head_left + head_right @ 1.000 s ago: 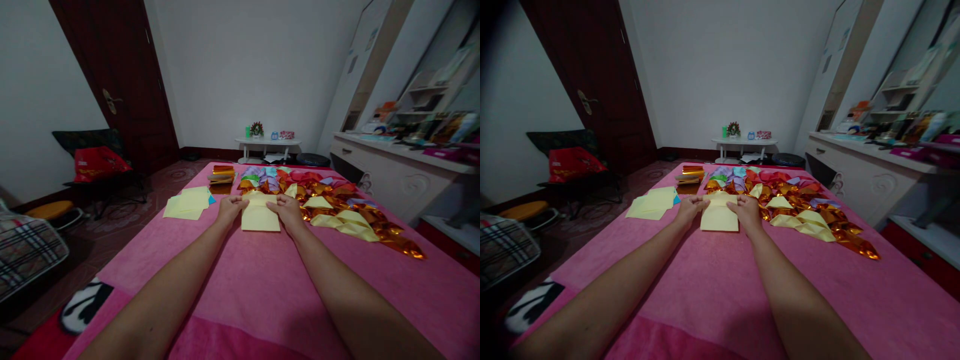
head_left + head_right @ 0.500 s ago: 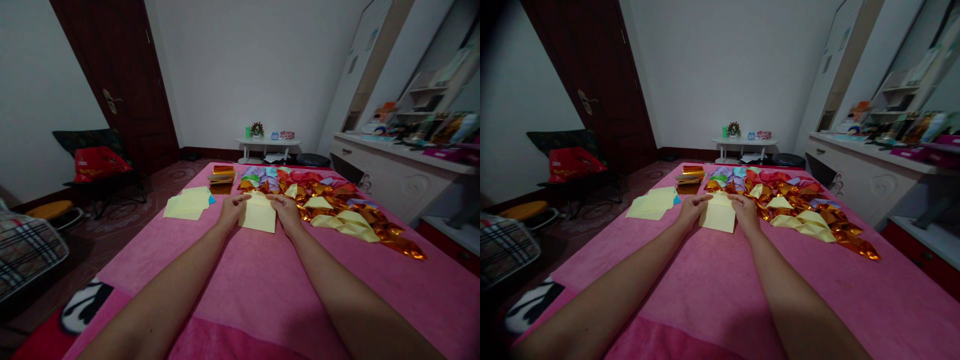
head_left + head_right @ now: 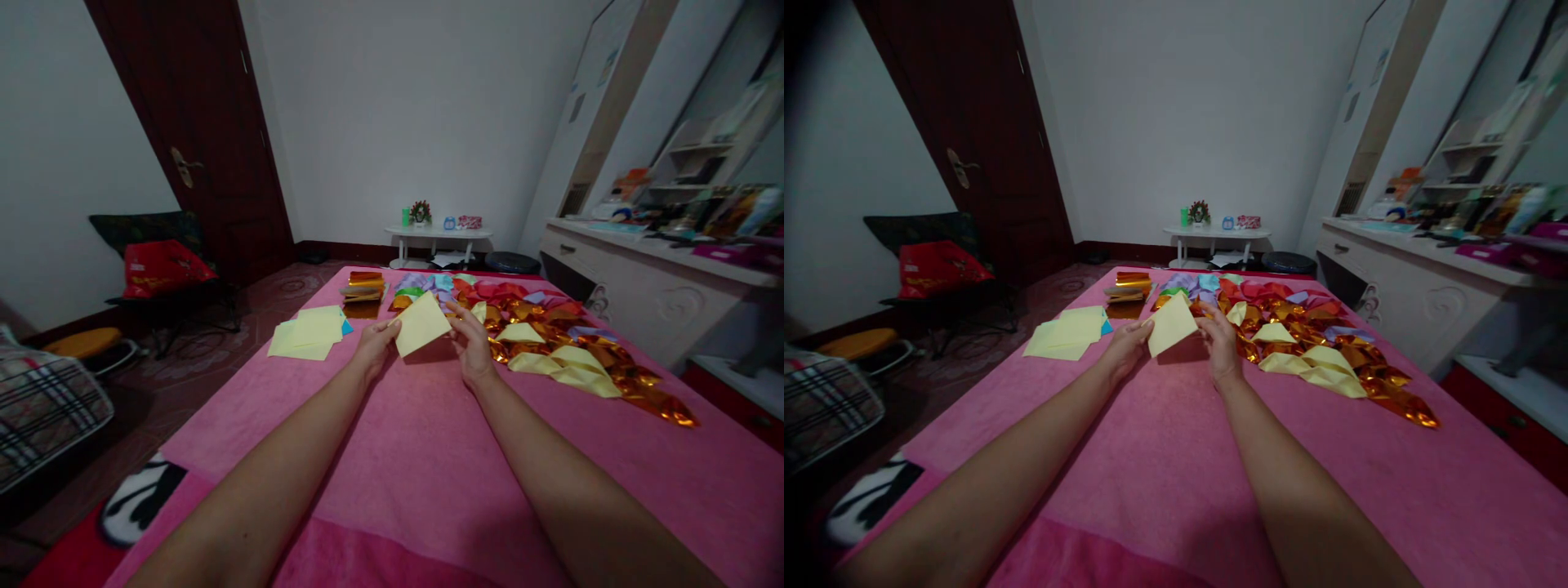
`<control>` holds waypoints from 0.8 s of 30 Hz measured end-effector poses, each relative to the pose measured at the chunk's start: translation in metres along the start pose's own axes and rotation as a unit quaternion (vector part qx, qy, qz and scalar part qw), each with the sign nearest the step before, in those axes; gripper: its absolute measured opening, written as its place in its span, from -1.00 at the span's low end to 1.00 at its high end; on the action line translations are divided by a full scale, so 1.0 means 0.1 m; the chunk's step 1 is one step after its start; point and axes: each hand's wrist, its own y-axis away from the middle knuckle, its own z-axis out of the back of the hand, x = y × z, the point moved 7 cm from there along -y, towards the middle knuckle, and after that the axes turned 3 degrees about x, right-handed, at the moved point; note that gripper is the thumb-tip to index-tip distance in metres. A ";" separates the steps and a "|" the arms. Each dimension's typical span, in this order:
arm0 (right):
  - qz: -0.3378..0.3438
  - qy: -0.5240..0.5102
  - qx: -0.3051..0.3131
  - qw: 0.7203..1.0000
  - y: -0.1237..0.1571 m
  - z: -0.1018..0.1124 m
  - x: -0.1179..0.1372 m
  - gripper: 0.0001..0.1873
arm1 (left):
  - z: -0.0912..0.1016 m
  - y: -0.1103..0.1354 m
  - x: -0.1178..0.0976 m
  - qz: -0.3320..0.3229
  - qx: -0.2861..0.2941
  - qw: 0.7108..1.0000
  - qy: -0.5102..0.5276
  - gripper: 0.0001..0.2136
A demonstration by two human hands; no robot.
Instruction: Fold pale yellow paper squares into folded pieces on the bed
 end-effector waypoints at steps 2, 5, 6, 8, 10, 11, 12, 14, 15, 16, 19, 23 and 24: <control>-0.002 0.007 -0.008 1.000 -0.02 0.01 -0.01 -0.46 | -0.01 -0.01 0.01 0.024 0.008 0.999 0.021 -0.78; 0.008 0.025 0.007 1.000 -0.03 -0.03 0.01 -0.48 | -0.07 0.01 0.04 0.060 0.026 0.997 0.037 -0.81; 0.015 0.033 0.017 0.999 -0.02 -0.07 0.02 -0.49 | -0.10 0.02 0.04 0.071 0.035 0.996 0.038 -0.81; 0.026 0.051 0.038 0.998 0.00 -0.14 0.03 -0.51 | -0.16 0.06 0.05 0.091 0.058 0.993 0.036 -0.81; 0.029 0.075 0.054 0.995 0.04 -0.21 0.03 -0.58 | -0.24 0.11 0.06 0.110 0.088 0.990 0.027 -0.81; 0.026 0.088 0.058 0.994 0.05 -0.24 0.01 -0.62 | -0.28 0.14 0.07 0.120 0.105 0.987 0.019 -0.80; 0.022 0.102 0.058 0.993 0.07 -0.25 0.00 -0.66 | -0.31 0.17 0.09 0.128 0.122 0.984 0.011 -0.79; 0.016 0.132 0.051 0.990 0.09 -0.26 0.00 -0.67 | -0.36 0.21 0.12 0.144 0.150 0.978 -0.010 -0.76; 0.016 0.147 0.044 0.988 0.09 -0.25 0.01 -0.68 | -0.38 0.22 0.14 0.152 0.159 0.975 -0.020 -0.75; 0.019 0.162 0.036 0.986 0.08 -0.23 0.03 -0.69 | -0.39 0.22 0.16 0.158 0.164 0.973 -0.030 -0.74; 0.026 0.209 0.026 0.977 0.03 -0.15 0.11 -0.77 | -0.39 0.18 0.18 0.155 0.148 0.976 -0.041 -0.73; -0.019 0.256 0.111 0.960 -0.03 -0.14 0.11 -0.95 | -0.34 0.10 0.05 0.119 0.119 0.986 -0.010 -0.62; -0.036 0.260 0.142 0.954 -0.03 -0.15 0.08 -0.97 | -0.33 0.09 0.02 0.115 0.120 0.986 0.000 -0.57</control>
